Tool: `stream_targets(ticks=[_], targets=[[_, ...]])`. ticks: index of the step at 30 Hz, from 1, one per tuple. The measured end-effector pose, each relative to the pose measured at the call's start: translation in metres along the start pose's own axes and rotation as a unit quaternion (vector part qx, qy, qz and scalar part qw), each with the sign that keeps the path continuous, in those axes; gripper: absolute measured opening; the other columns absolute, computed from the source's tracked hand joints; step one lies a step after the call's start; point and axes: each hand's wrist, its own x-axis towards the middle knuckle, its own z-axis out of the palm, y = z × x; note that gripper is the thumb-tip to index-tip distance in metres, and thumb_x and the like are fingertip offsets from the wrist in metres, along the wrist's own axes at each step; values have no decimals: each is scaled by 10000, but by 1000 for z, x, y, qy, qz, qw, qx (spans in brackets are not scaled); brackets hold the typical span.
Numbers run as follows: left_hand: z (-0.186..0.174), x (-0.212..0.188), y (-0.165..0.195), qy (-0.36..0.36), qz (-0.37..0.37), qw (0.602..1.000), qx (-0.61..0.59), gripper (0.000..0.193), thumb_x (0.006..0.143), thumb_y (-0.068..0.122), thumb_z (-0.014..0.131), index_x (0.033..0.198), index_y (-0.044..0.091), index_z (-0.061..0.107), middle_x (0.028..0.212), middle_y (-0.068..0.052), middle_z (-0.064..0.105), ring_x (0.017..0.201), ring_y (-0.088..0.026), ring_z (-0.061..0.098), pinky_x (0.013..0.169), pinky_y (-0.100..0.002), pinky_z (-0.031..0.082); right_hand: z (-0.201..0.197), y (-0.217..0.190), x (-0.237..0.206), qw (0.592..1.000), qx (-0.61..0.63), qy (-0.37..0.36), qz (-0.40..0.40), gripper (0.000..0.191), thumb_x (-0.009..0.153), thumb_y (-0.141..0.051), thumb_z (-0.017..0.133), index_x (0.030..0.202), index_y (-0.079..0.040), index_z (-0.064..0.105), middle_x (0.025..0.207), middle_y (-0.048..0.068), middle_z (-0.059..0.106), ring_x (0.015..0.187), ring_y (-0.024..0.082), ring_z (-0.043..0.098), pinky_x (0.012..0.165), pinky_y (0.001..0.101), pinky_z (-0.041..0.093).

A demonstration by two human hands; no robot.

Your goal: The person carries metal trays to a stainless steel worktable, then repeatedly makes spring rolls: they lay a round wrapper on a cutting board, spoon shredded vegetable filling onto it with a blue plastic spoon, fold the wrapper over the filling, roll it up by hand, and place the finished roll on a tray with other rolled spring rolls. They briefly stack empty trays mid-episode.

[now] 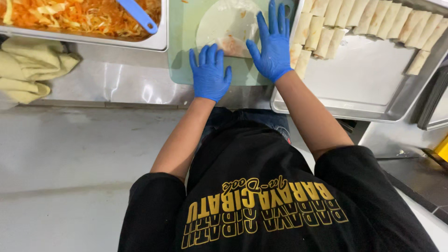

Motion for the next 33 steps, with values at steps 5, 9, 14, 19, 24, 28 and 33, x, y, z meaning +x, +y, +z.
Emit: stream_targets(ticks=[5, 9, 14, 19, 24, 28, 33], targets=[[0, 43, 29, -19, 124, 991, 45, 791, 906, 439, 661, 1551, 41, 433, 1612, -167, 366, 1520, -343, 276, 1207, -720, 47, 14, 19, -6, 998, -22, -44, 36, 765, 1052, -453, 674, 1619, -17, 403, 1682, 333, 139, 1560, 547, 77, 1267, 652, 159], [3, 73, 34, -42, 117, 985, 120, 814, 919, 415, 663, 1588, 51, 377, 1656, -179, 308, 1537, -364, 218, 1188, -733, 19, 27, 14, -8, 998, -31, -52, 23, 770, 1031, -412, 665, 1645, -21, 415, 1681, 340, 142, 1542, 560, 84, 1228, 676, 166], [5, 68, 23, -22, 117, 991, 66, 843, 899, 446, 665, 1572, 20, 386, 1671, -186, 276, 1549, -354, 202, 1198, -724, 22, 27, 6, -31, 996, 68, -43, 39, 543, 1034, -323, 668, 1507, -85, 549, 1680, 302, 168, 1559, 511, 131, 1255, 601, 197], [5, 14, -3, 35, 80, 996, 12, 733, 1001, 421, 651, 1577, 34, 413, 1681, -176, 263, 1574, -378, 186, 1230, -731, 24, 20, 5, -13, 943, 299, 85, 116, 389, 1067, -164, 597, 1454, -149, 633, 1713, 152, 371, 1628, 322, 361, 1354, 396, 303], [21, -14, -13, 21, 17, 999, 25, 824, 926, 452, 659, 1587, 40, 391, 1659, -198, 252, 1541, -399, 185, 1192, -739, 20, 21, -37, 34, 991, 56, -38, -112, 649, 1002, -422, 665, 1564, -137, 512, 1637, 301, 300, 1517, 510, 244, 1231, 601, 173], [29, -14, -15, 14, 1, 999, 38, 830, 934, 502, 644, 1609, 109, 362, 1680, -161, 233, 1557, -358, 171, 1183, -755, 3, 8, -58, 53, 989, -44, -109, -90, 792, 939, -624, 584, 1589, -188, 460, 1599, 300, 328, 1474, 532, 243, 1168, 709, 62], [27, -16, -16, -6, -4, 998, 58, 831, 936, 511, 626, 1625, 139, 349, 1700, -146, 198, 1576, -350, 133, 1187, -756, -2, 17, -43, 45, 985, -67, -61, -150, 806, 1006, -645, 575, 1615, -131, 452, 1591, 323, 390, 1474, 524, 292, 1188, 681, 87]])
